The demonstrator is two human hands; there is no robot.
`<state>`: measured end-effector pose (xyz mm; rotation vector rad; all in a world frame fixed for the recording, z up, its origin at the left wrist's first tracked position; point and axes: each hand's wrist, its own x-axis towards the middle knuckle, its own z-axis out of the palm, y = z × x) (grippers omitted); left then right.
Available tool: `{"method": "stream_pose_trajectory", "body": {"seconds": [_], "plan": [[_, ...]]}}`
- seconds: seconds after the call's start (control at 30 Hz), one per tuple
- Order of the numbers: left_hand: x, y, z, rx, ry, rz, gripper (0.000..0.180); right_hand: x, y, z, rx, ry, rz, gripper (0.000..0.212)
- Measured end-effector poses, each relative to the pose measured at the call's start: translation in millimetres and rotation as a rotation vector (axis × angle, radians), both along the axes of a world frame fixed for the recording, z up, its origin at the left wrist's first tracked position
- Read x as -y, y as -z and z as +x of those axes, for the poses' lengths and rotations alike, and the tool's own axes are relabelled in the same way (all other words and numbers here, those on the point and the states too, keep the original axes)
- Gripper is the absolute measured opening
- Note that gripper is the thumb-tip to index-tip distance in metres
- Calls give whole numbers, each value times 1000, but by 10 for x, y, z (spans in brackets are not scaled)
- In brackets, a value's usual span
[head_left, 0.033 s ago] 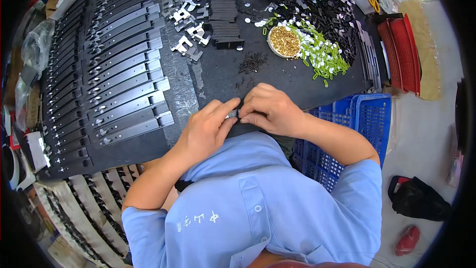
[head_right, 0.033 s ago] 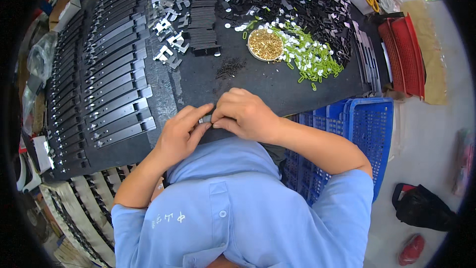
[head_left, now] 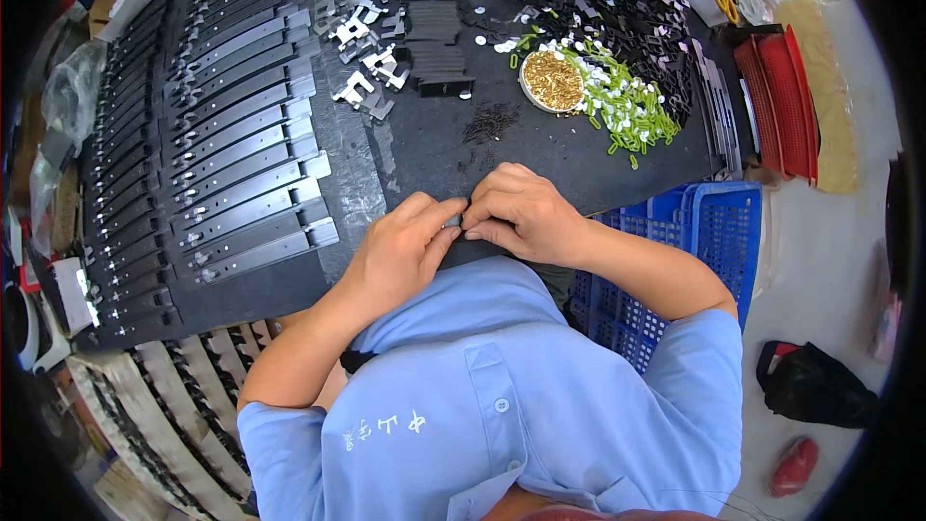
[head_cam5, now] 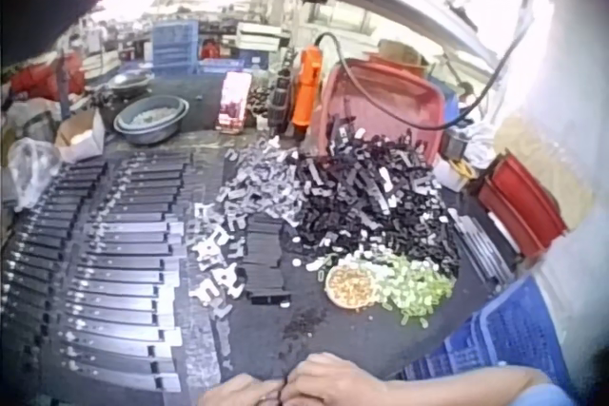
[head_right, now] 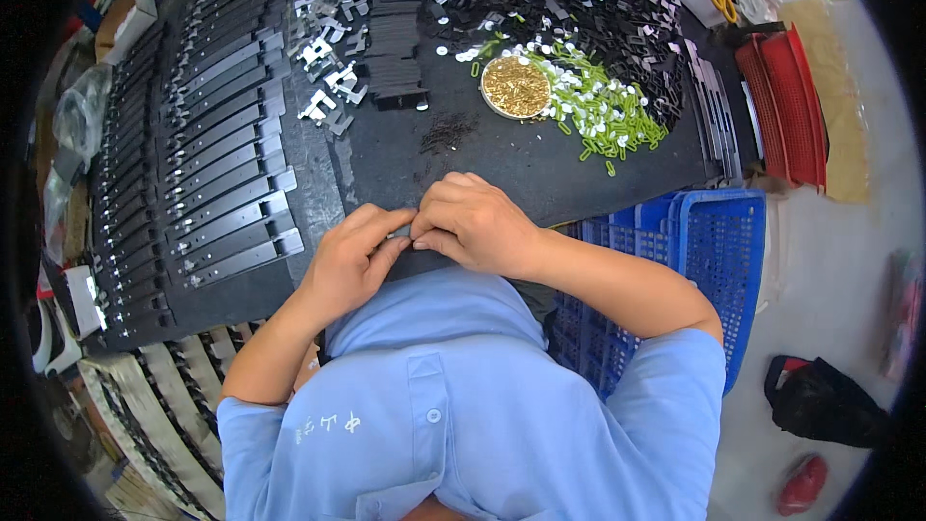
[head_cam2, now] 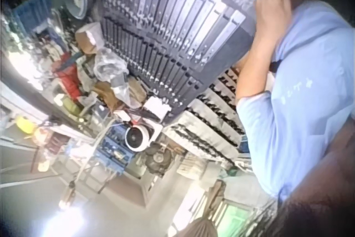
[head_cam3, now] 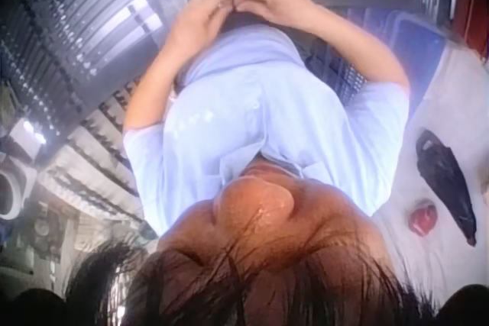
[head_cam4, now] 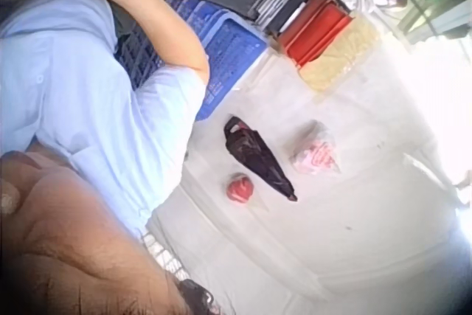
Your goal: Manually assembling small metal and plastic components into larger latch or housing units.
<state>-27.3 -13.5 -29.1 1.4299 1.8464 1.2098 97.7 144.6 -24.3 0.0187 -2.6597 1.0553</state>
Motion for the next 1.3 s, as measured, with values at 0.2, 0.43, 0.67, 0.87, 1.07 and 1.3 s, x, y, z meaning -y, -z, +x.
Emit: {"method": "stream_pose_trajectory", "body": {"seconds": [0.2,0.43,0.67,0.87,1.07,1.3], "plan": [[-59,-49,-77,-3,101,-98,17,31,-285,-82,67,-89,408,10],[-73,-121,-72,6,144,-106,20,57,-118,-61,109,-10,299,21],[-139,-36,19,-37,-29,-13,20,-499,-199,74,42,178,115,20],[-323,-222,109,12,2,1,18,-1192,-10,116,95,522,752,8],[-401,-127,127,221,-63,-77,16,-1184,-46,49,153,498,717,9],[-495,-19,180,1028,-130,-74,25,-1230,-77,56,130,471,516,8]]}}
